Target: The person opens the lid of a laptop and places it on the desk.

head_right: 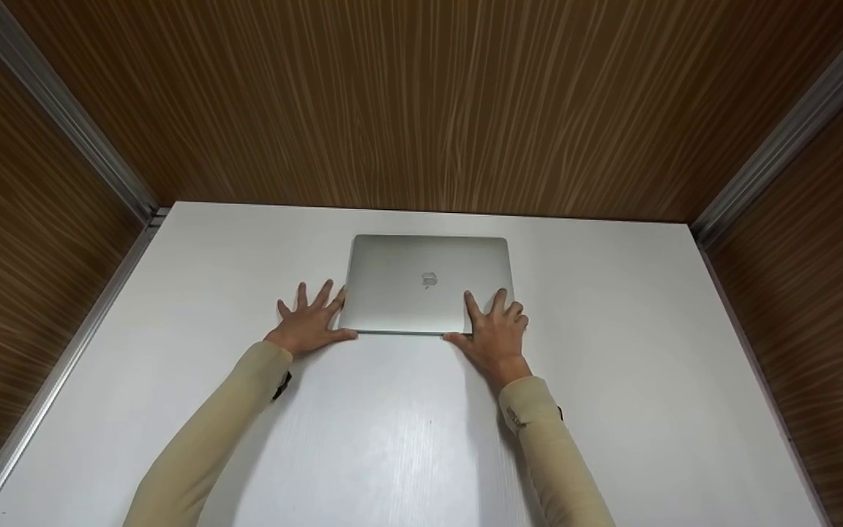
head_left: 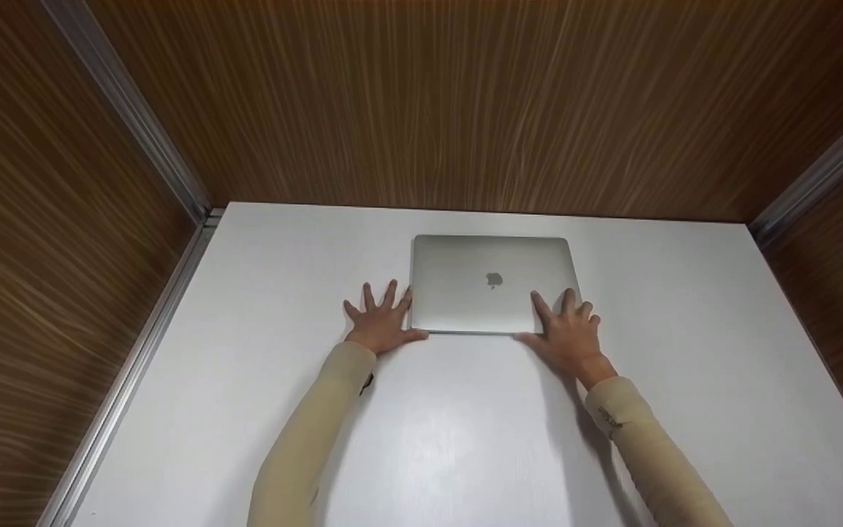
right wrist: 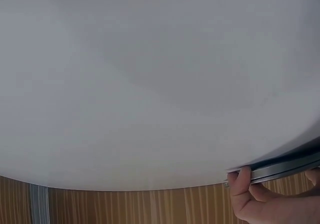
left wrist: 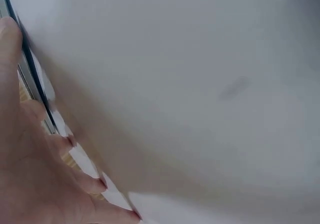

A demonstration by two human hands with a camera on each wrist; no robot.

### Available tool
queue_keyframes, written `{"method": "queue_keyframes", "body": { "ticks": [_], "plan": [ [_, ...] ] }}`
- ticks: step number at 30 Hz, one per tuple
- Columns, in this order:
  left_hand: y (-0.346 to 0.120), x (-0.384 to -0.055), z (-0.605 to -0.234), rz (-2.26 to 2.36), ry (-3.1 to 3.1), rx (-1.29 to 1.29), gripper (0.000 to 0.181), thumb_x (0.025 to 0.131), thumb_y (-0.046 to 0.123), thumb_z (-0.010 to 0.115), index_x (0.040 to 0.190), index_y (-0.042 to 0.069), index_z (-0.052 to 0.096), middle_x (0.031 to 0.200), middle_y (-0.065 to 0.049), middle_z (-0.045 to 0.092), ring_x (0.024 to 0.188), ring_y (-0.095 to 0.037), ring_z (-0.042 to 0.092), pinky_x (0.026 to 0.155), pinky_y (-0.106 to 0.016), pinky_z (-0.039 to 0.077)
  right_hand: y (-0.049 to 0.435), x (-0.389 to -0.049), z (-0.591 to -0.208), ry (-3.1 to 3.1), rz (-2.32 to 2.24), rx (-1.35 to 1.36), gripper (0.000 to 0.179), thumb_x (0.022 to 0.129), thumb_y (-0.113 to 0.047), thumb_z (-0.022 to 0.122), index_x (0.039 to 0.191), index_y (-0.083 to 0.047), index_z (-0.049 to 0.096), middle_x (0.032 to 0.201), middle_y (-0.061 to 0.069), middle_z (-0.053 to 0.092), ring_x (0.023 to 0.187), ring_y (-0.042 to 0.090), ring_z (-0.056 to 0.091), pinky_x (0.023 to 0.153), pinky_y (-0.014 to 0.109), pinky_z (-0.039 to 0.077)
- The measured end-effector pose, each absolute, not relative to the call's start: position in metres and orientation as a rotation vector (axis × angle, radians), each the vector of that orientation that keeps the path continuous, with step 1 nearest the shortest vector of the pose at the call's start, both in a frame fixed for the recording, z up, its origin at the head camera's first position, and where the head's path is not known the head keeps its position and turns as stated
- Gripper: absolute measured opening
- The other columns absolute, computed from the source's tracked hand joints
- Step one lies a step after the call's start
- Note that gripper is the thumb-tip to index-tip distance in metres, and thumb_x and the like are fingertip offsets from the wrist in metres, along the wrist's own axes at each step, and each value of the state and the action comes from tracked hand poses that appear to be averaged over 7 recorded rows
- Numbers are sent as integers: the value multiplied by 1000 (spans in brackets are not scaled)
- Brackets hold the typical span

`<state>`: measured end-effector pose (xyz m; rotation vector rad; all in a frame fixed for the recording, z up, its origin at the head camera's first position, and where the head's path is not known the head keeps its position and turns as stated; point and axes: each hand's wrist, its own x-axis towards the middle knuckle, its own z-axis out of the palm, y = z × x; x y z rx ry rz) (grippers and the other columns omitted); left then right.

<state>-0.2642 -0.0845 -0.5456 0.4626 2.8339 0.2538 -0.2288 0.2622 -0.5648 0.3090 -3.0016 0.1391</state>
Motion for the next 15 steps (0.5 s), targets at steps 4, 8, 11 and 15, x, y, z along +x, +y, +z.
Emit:
{"method": "queue_keyframes", "body": {
  "ticks": [4, 8, 11, 15],
  "plan": [
    [-82, -264, -543, 254, 2836, 476, 95, 91, 72, 54, 164, 20, 21, 169, -15, 11, 147, -59, 3, 103, -83, 15, 264, -226, -565, -3009, 119, 293, 90, 88, -70, 60, 156, -14, 41, 142, 48, 31, 111, 70, 44, 79, 73, 46],
    [-81, -263, -542, 264, 2840, 478, 94, 92, 71, 55, 164, 20, 22, 169, -14, 12, 146, -59, 4, 102, -83, 15, 263, -225, -564, -3010, 79, 285, 89, 89, -69, 60, 156, -13, 41, 142, 48, 31, 111, 70, 45, 80, 73, 47],
    [-81, -263, -543, 269, 2845, 464, 94, 91, 70, 56, 163, 20, 23, 169, -14, 13, 147, -59, 4, 102, -83, 16, 261, -225, -563, -3009, 69, 286, 89, 89, -70, 60, 156, -14, 41, 142, 48, 32, 111, 70, 46, 80, 72, 47],
    [-81, -263, -544, 255, 2840, 455, 94, 92, 70, 55, 164, 20, 22, 169, -14, 13, 147, -58, 5, 102, -83, 17, 260, -225, -560, -3025, 55, 292, 90, 89, -70, 59, 157, -14, 40, 143, 48, 31, 111, 69, 46, 80, 72, 47]
  ]
}}
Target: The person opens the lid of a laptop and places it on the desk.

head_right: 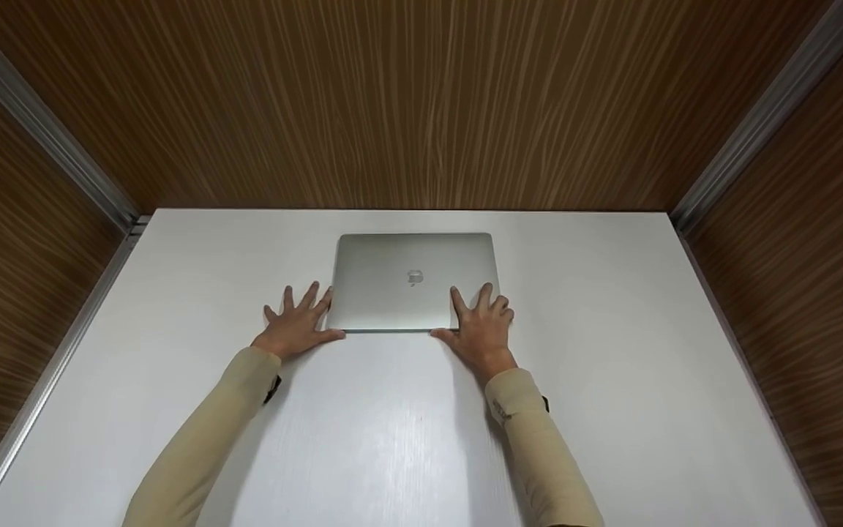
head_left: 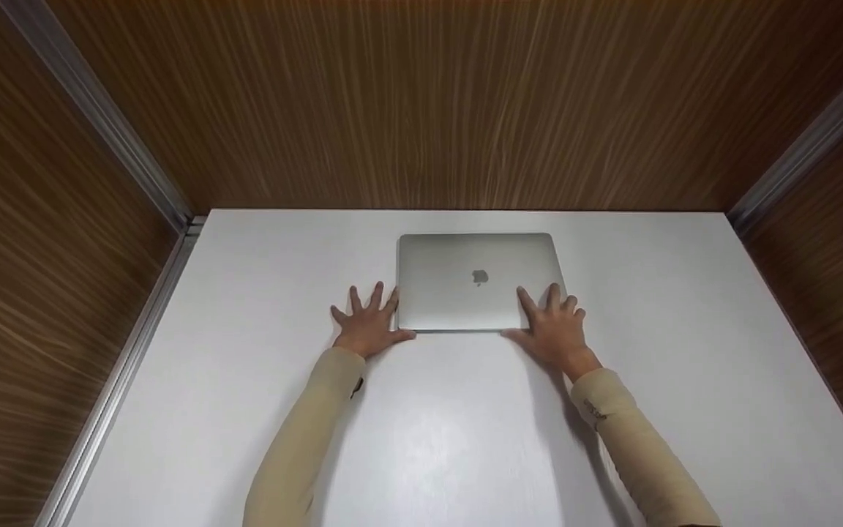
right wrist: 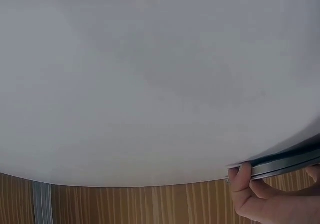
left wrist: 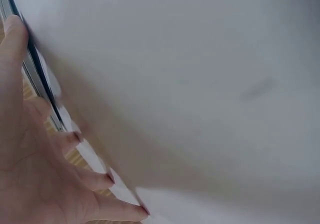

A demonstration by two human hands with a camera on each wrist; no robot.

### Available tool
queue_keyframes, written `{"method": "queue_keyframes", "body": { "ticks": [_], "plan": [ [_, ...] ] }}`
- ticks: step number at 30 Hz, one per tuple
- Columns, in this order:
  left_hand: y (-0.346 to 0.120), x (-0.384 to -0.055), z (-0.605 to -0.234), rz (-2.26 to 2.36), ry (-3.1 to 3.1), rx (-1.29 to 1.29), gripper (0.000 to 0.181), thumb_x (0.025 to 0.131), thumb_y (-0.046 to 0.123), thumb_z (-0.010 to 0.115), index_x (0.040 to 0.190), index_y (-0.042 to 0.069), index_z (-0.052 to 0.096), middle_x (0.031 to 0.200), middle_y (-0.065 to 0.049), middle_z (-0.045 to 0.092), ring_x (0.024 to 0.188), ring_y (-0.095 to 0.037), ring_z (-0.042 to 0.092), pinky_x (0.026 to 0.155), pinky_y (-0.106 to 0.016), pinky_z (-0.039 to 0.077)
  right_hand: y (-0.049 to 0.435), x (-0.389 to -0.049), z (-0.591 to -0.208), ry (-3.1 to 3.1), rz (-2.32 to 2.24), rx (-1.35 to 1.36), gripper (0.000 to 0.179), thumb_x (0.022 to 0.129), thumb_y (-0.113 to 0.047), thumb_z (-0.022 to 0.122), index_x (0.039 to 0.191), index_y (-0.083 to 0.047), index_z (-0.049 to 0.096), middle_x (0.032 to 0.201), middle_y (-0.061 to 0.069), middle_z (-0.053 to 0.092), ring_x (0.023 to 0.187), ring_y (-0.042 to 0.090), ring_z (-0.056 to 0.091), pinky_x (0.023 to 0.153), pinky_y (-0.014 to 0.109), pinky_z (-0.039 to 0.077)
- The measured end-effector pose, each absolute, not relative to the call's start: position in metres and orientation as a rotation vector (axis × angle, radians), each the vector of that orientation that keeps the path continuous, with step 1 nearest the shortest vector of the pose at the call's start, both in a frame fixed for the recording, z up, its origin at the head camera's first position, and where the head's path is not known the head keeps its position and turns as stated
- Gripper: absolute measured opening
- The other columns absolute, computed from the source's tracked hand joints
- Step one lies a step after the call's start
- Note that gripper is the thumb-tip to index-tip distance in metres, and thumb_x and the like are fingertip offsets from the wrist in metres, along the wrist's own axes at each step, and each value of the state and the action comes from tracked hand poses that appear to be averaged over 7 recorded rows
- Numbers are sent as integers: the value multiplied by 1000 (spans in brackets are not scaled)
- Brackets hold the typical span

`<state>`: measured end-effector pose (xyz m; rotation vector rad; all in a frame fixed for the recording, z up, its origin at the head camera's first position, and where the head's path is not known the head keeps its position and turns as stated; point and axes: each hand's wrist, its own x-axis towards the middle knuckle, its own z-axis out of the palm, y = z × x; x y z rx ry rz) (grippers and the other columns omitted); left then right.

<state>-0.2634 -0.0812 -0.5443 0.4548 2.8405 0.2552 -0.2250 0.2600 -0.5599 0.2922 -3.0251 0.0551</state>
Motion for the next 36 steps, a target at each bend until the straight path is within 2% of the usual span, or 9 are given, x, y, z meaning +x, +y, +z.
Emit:
{"method": "queue_keyframes", "body": {
  "ticks": [9, 24, 36],
  "plan": [
    [-82, -263, -545, 243, 2854, 459, 94, 91, 71, 55, 163, 19, 24, 168, -16, 14, 146, -60, 6, 100, -84, 19, 258, -226, -557, -3074, 66, 301, 90, 92, -71, 54, 158, -13, 36, 144, 49, 28, 114, 70, 43, 83, 73, 46],
    [-75, -263, -537, 274, 2837, 410, 90, 94, 67, 55, 163, 19, 24, 168, -16, 14, 146, -59, 5, 102, -82, 19, 257, -232, -544, -3217, 167, 216, 87, 94, -64, 58, 159, -12, 33, 147, 49, 23, 114, 68, 43, 85, 73, 45],
    [-73, -264, -535, 310, 2822, 378, 89, 94, 63, 58, 163, 19, 23, 168, -15, 11, 147, -58, 3, 103, -82, 17, 255, -236, -536, -3278, 154, 169, 88, 93, -63, 59, 160, -14, 31, 148, 48, 22, 112, 65, 44, 82, 67, 48]
  ]
}}
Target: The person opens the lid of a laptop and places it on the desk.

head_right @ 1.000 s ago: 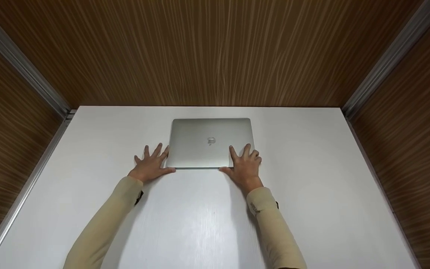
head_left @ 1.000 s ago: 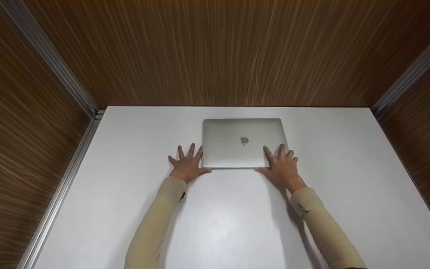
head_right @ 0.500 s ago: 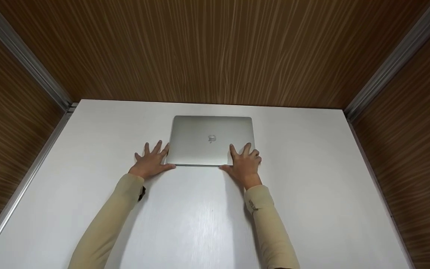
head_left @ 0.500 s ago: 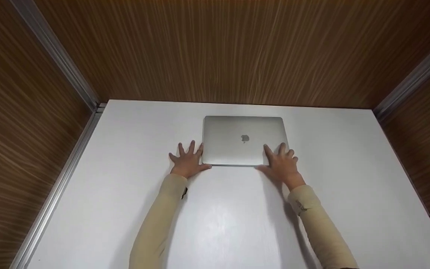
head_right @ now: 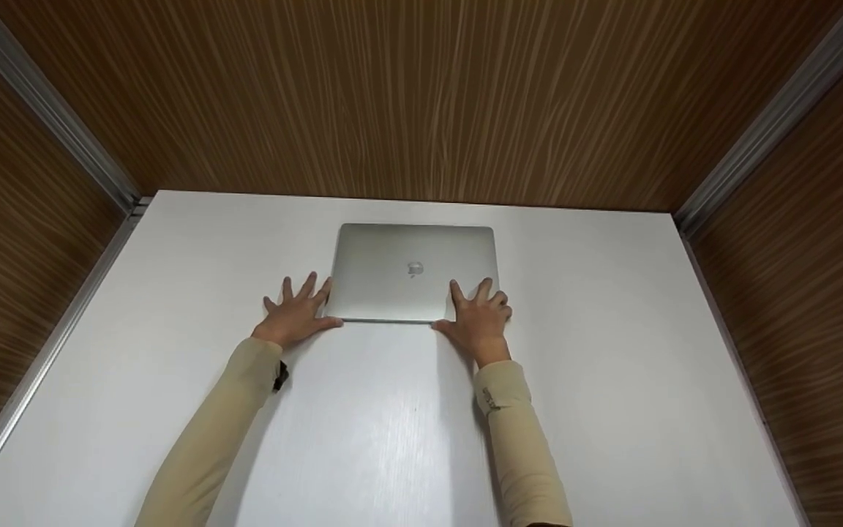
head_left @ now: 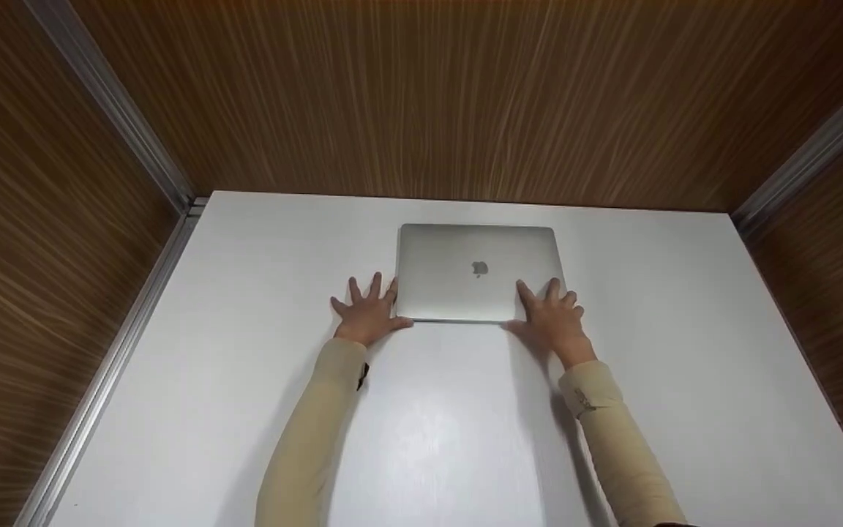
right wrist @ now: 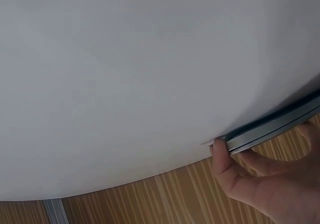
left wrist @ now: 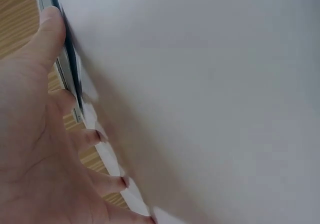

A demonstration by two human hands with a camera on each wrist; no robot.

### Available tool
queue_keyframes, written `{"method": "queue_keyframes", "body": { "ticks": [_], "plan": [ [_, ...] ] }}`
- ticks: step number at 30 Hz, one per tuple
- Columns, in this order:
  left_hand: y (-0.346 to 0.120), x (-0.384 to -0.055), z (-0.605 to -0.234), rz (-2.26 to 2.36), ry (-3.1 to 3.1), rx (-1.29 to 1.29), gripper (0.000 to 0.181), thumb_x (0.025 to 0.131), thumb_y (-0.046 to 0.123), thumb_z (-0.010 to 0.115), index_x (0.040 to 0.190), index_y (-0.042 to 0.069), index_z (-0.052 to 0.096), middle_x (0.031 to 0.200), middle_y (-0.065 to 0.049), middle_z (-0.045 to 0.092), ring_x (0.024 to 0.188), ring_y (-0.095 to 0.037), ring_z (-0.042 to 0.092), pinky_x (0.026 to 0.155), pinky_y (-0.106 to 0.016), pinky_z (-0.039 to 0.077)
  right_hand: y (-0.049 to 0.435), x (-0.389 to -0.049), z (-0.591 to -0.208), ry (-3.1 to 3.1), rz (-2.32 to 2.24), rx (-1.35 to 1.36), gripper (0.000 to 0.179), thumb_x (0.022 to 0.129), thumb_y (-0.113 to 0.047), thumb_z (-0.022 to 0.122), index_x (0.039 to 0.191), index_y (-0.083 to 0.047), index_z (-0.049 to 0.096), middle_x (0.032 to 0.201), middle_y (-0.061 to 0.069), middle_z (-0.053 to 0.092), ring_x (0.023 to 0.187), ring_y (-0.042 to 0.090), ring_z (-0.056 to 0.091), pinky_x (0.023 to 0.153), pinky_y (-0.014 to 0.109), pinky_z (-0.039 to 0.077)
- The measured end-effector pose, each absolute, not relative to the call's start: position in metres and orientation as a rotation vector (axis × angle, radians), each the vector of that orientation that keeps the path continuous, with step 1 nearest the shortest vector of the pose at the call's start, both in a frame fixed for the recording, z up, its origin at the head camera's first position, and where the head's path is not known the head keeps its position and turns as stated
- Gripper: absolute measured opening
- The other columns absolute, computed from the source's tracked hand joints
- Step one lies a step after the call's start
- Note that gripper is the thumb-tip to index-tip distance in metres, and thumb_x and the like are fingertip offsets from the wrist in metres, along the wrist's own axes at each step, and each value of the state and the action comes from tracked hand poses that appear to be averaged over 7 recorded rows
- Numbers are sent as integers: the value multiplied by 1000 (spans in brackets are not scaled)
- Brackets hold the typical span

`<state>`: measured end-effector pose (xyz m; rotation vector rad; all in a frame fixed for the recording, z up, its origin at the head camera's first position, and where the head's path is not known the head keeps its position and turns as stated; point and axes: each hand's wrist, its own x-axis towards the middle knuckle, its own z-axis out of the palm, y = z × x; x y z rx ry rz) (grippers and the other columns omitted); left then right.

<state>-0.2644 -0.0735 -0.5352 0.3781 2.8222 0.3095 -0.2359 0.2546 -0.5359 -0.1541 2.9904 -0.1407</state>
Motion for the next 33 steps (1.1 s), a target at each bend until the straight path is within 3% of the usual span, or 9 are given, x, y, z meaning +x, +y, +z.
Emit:
{"method": "queue_keyframes", "body": {
  "ticks": [13, 21, 26, 33],
  "plan": [
    [-78, -265, -522, 281, 2821, 358, 90, 95, 65, 53, 164, 21, 17, 169, -14, 8, 147, -57, 1, 104, -81, 16, 247, -241, -518, 2937, -233, -86, 87, 94, -57, 63, 161, -14, 28, 151, 49, 14, 122, 68, 35, 90, 69, 44],
    [-77, -253, -521, 439, 2769, 270, 85, 97, 58, 58, 163, 16, 25, 168, -16, 10, 148, -55, 1, 107, -80, 13, 253, -238, -515, 2875, -377, -107, 84, 94, -51, 66, 160, -13, 31, 152, 44, 15, 124, 66, 33, 93, 71, 42],
    [-74, -248, -519, 545, 2782, 263, 78, 100, 53, 57, 160, 11, 31, 166, -20, 19, 149, -53, 7, 110, -75, 14, 264, -234, -502, 2768, -651, -40, 75, 98, -42, 64, 159, -9, 33, 159, 35, 13, 136, 61, 23, 101, 75, 32],
    [-73, -233, -519, 632, 2868, 343, 67, 103, 47, 56, 156, 9, 40, 160, -23, 32, 147, -49, 23, 112, -71, 19, 270, -222, -494, 2631, -861, 70, 81, 100, -46, 60, 161, -7, 23, 161, 36, 5, 145, 60, 6, 107, 77, 20]
  ]
}}
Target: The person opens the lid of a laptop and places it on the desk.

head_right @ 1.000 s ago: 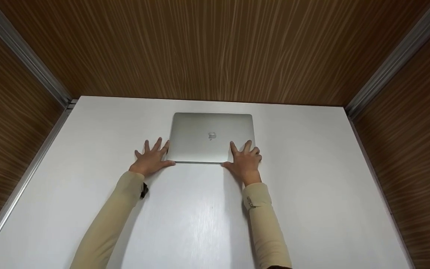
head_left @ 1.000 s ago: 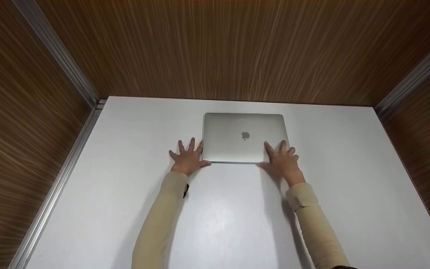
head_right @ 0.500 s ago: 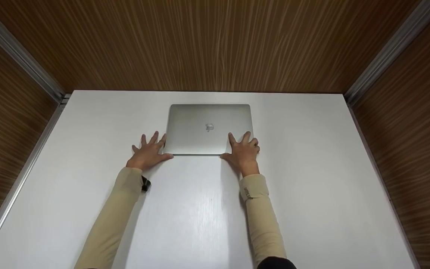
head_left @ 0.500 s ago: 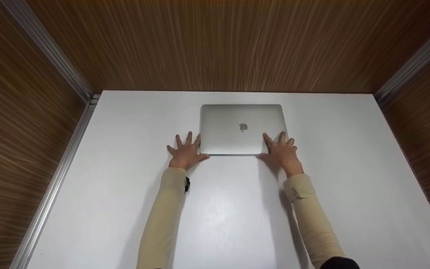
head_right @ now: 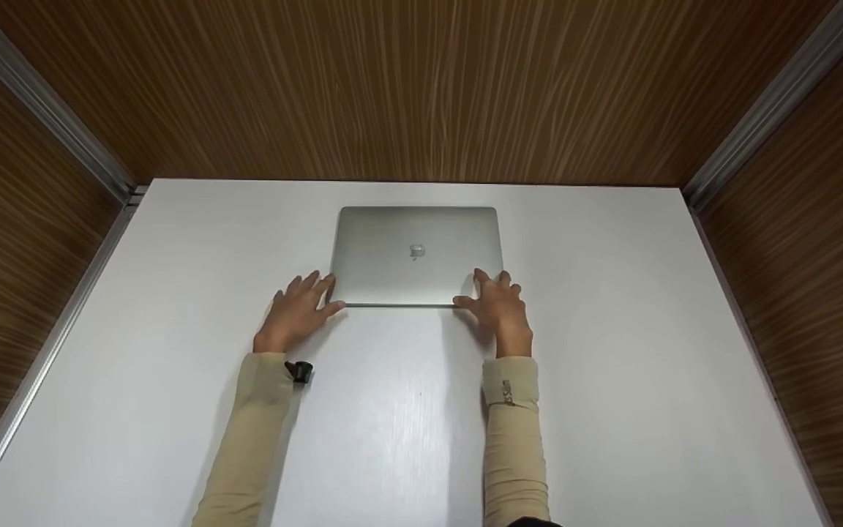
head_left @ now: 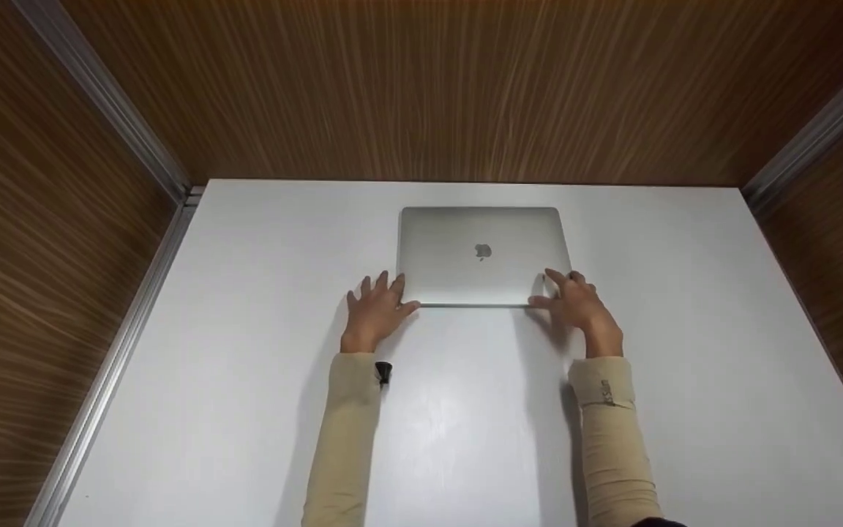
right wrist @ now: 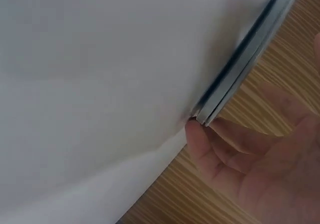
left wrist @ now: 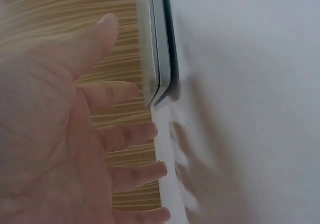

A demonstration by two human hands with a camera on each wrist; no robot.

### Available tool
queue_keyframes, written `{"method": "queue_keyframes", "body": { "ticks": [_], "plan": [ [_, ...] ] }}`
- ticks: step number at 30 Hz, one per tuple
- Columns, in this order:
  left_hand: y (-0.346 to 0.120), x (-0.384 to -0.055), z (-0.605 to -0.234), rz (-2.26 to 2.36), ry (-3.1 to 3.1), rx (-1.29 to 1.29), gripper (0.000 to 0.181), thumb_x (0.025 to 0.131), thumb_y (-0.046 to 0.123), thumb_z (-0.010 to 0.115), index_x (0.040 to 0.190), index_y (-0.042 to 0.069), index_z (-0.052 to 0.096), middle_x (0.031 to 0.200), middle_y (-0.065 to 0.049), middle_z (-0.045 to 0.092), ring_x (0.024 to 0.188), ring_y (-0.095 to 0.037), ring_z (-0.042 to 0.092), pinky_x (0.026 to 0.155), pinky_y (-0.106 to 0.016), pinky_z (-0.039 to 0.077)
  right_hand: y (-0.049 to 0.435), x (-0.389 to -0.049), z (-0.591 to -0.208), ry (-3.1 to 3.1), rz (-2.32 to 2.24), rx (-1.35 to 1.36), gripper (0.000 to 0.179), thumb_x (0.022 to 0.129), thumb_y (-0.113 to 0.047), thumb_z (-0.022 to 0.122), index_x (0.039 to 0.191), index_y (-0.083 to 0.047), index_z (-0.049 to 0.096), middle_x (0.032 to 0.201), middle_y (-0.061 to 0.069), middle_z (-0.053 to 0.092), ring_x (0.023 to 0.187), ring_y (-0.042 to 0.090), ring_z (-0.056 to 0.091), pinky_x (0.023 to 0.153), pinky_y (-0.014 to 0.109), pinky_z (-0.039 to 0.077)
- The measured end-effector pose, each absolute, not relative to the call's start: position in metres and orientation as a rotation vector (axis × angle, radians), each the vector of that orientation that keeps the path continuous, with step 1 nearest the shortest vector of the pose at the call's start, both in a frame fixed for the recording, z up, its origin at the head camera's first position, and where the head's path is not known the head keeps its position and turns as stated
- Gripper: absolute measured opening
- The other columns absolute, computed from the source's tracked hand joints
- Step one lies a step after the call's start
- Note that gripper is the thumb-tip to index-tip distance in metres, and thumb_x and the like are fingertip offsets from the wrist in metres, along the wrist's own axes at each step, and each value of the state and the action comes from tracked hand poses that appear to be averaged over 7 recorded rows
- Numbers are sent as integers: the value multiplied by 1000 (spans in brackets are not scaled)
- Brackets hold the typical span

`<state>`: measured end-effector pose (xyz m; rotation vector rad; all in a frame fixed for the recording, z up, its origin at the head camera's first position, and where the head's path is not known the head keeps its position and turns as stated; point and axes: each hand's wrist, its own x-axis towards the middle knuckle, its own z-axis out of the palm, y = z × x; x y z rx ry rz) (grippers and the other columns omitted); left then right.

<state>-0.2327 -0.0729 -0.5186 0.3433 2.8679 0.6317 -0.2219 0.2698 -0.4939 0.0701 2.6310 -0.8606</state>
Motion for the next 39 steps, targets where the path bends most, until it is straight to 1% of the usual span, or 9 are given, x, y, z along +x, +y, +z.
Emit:
{"method": "queue_keyframes", "body": {
  "ticks": [6, 12, 18, 21, 24, 27, 31, 36, 39],
  "plan": [
    [-67, -229, -514, 581, 2934, 448, 63, 103, 44, 57, 154, 10, 44, 158, -24, 36, 145, -49, 27, 112, -70, 22, 271, -218, -496, 2681, -792, 37, 81, 100, -43, 61, 161, -5, 23, 159, 38, 10, 142, 61, 16, 106, 76, 24],
    [-63, -233, -516, 507, 2975, 524, 61, 102, 42, 60, 152, 9, 48, 155, -25, 40, 144, -50, 30, 110, -70, 26, 271, -219, -500, 2804, -637, -87, 73, 99, -35, 64, 156, -2, 33, 148, 43, 25, 129, 63, 33, 101, 75, 33],
    [-61, -239, -520, 462, 2939, 529, 62, 102, 41, 61, 153, 9, 47, 155, -25, 39, 143, -51, 30, 109, -70, 26, 274, -224, -501, 2855, -532, -175, 71, 97, -31, 67, 153, 0, 37, 145, 46, 26, 126, 65, 35, 97, 74, 37],
    [-60, -241, -520, 474, 2925, 515, 63, 102, 41, 61, 154, 9, 45, 154, -25, 41, 141, -51, 32, 108, -69, 30, 274, -226, -503, 2871, -489, -213, 69, 97, -30, 69, 151, 0, 39, 142, 46, 30, 125, 64, 37, 95, 73, 40],
    [-58, -241, -521, 467, 2902, 511, 67, 101, 41, 62, 156, 8, 40, 153, -27, 40, 140, -53, 33, 105, -68, 35, 272, -229, -504, 2902, -448, -270, 65, 94, -27, 73, 145, 3, 46, 133, 47, 37, 117, 62, 43, 90, 69, 46],
    [-56, -242, -523, 444, 2901, 524, 70, 100, 39, 65, 156, 7, 39, 152, -28, 40, 139, -54, 34, 102, -67, 39, 270, -235, -505, 2930, -395, -314, 57, 91, -23, 77, 133, 6, 52, 121, 45, 44, 106, 59, 50, 81, 64, 51],
    [-52, -247, -526, 414, 2936, 524, 68, 97, 35, 70, 153, 8, 44, 147, -25, 47, 134, -51, 42, 99, -64, 44, 269, -242, -505, 2923, -357, -309, 49, 90, -20, 78, 125, 6, 56, 115, 41, 47, 100, 56, 53, 78, 60, 52],
    [-50, -257, -528, 418, 3023, 561, 56, 95, 28, 74, 144, 9, 56, 132, -23, 60, 118, -46, 56, 90, -61, 51, 269, -249, -510, 2949, -349, -290, 47, 89, -20, 79, 123, 6, 59, 114, 40, 50, 98, 55, 54, 79, 60, 52],
    [-52, -261, -530, 440, 3062, 576, 48, 94, 22, 76, 137, 8, 62, 127, -23, 64, 111, -44, 60, 85, -60, 53, 268, -254, -514, 2971, -341, -305, 48, 88, -21, 80, 123, 6, 59, 113, 40, 50, 97, 55, 55, 77, 60, 53]
  ]
}}
